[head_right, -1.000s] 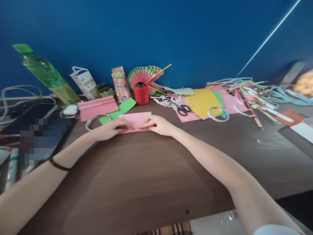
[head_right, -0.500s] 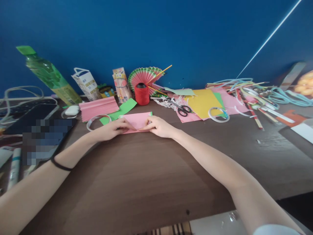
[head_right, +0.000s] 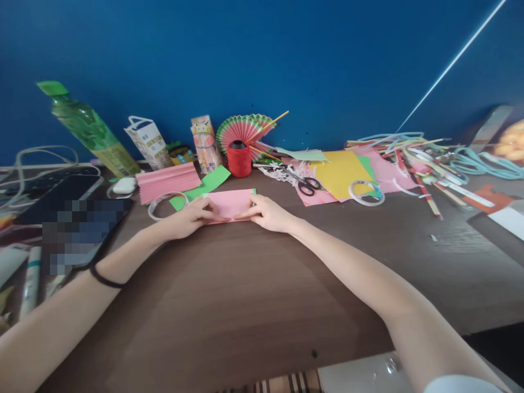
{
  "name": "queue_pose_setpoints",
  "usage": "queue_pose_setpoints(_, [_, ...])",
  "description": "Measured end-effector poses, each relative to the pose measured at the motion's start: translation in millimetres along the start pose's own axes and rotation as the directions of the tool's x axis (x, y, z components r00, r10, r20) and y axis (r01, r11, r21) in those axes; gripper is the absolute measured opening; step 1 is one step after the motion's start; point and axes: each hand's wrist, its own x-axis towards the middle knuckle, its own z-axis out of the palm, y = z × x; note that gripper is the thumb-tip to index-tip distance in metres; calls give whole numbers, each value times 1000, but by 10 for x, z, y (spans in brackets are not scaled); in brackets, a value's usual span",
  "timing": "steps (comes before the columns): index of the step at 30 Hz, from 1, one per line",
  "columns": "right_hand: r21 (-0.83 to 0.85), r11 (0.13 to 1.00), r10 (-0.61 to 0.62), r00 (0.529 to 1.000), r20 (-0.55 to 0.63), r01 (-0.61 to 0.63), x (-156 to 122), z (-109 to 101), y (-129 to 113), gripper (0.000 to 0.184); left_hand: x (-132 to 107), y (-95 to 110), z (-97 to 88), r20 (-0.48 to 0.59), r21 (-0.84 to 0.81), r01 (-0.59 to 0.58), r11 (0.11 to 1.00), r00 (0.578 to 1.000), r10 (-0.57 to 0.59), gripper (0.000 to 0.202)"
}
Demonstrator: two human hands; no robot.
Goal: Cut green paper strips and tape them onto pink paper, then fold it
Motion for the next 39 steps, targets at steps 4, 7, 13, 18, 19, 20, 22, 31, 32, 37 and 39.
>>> queue_pose_setpoints(4, [-30,1000,-7,999,-40,6,-19,5,3,29,-3,-6,-4,-15,-14,5,1000,1000,-5,38])
queue_pose_setpoints(7, [-112,993,-52,995,-85,42,-36,20,35,23,-5,-4,-56,22,-84,11,996,1000,-9,41])
queue_pose_setpoints(13, [-305,949,-135,978,-161,81,-73,47,55,21,-24,10,-146,74,-211,-14,977,997,30,36])
queue_pose_setpoints(18, [-391,918,-139,975,-171,62,-85,21,7,21,-25,-21,-126,65,-216,-14,976,997,29,35])
queue_pose_setpoints(19, [-420,905,-150,976,-156,72,-84,9,2,22,-24,-32,-125,68,-215,-8,977,997,23,35])
queue_pose_setpoints(20, [-445,891,-165,976,-139,87,-83,-5,-1,24,-23,-43,-128,71,-214,1,977,997,15,34])
queue_pose_setpoints(22, [-473,873,-190,976,-104,119,-78,-34,-3,28,-21,-60,-141,73,-214,18,977,997,-2,32])
queue_pose_setpoints(31, [-413,899,-223,964,-144,146,-78,-41,32,24,-32,31,-167,1,-152,64,986,998,-65,30])
queue_pose_setpoints(32, [-402,905,-217,964,-155,139,-79,-35,40,25,-34,36,-159,-23,-132,59,990,998,-63,31])
queue_pose_setpoints(37, [-363,927,-178,964,-196,97,-79,-18,52,22,-39,26,-106,-161,-32,5,999,987,-10,24])
queue_pose_setpoints(39, [-350,934,-161,963,-216,78,-77,-14,47,21,-41,37,-88,-228,21,6,1000,974,-1,25])
